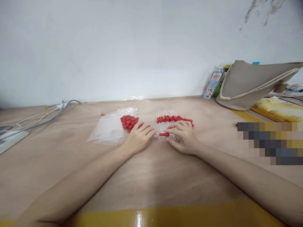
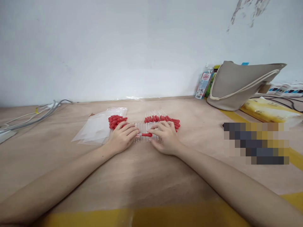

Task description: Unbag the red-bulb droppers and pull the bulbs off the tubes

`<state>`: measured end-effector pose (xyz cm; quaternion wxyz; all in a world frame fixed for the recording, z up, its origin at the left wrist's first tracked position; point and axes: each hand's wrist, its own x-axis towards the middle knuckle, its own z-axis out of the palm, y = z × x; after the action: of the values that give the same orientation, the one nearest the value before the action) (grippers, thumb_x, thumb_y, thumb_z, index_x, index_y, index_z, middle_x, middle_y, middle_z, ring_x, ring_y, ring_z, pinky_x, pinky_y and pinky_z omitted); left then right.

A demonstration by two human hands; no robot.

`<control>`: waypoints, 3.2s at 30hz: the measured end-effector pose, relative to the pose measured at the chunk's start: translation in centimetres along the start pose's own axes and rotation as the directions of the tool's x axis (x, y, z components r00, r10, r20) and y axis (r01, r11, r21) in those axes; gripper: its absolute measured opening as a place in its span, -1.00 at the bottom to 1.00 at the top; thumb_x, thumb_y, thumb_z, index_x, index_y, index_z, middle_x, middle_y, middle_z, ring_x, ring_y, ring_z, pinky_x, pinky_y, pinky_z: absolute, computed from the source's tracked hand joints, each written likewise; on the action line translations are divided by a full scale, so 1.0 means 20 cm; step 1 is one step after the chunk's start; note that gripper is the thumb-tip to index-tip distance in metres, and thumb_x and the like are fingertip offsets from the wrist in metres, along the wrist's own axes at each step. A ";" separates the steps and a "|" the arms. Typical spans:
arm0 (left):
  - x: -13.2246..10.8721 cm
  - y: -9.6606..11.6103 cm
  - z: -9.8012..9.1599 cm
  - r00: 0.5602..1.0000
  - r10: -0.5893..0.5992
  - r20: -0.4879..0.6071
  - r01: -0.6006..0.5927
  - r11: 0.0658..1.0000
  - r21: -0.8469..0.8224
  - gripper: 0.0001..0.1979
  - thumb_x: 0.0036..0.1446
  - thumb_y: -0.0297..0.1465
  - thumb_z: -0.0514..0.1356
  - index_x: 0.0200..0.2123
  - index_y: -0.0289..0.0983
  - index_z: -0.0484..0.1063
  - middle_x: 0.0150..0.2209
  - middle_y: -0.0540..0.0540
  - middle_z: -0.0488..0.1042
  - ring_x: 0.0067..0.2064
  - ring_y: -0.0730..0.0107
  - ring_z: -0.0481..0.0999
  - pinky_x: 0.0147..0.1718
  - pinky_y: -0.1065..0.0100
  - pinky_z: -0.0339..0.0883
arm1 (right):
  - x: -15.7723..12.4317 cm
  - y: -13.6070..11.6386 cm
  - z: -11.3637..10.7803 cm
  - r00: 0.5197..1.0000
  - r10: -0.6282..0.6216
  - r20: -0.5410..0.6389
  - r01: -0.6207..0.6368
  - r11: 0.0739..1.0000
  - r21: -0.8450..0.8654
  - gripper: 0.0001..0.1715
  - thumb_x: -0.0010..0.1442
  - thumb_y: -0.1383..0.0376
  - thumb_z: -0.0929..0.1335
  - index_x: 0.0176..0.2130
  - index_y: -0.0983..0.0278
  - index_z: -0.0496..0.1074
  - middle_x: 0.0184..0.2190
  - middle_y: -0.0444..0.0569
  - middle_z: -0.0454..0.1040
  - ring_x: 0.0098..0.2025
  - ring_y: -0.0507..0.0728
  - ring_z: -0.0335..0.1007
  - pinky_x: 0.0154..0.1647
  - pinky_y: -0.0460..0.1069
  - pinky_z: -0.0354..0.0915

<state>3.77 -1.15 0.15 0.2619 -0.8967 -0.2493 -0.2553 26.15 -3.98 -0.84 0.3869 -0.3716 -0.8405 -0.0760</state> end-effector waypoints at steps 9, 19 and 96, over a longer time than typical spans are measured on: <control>0.01 0.02 -0.01 0.999 0.034 0.039 -0.034 0.999 0.002 -0.80 0.20 -0.38 0.03 -0.24 -0.26 0.43 -0.08 -0.10 0.47 0.02 0.20 0.37 0.01 0.10 0.18 | 0.04 -0.04 0.13 0.971 -0.231 -0.056 0.223 0.968 -0.117 -0.76 0.19 0.32 0.25 -0.16 0.21 0.44 -0.24 -0.04 0.52 -0.03 0.15 0.34 0.19 0.25 0.02; 0.00 0.05 -0.06 0.994 0.106 0.031 -0.103 0.992 -0.068 -0.80 0.21 -0.38 0.02 -0.29 -0.27 0.44 -0.11 -0.05 0.50 0.06 0.24 0.36 0.14 0.02 0.03 | 0.01 -0.04 0.08 0.925 -0.379 -0.044 0.373 0.922 -0.105 -0.80 0.19 0.37 0.25 -0.21 0.30 0.44 -0.22 0.04 0.51 -0.13 0.10 0.42 0.03 0.04 0.33; -0.12 -0.09 0.00 0.967 -0.207 0.147 0.248 0.892 -0.379 -0.69 0.15 -0.28 0.10 -0.07 -0.26 0.39 0.01 -0.17 0.39 0.15 0.20 0.24 0.14 -0.02 0.04 | 0.30 0.30 0.03 0.697 0.714 0.067 -0.639 0.661 -0.393 -0.69 0.01 0.16 0.26 -0.55 0.27 0.49 -0.47 0.11 0.47 -0.22 0.30 0.28 -0.19 0.20 0.06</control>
<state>0.90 -0.67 -0.66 0.0312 -0.9075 -0.3091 -0.2827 27.27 3.96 1.99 0.2232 -0.7254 -0.6505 -0.0289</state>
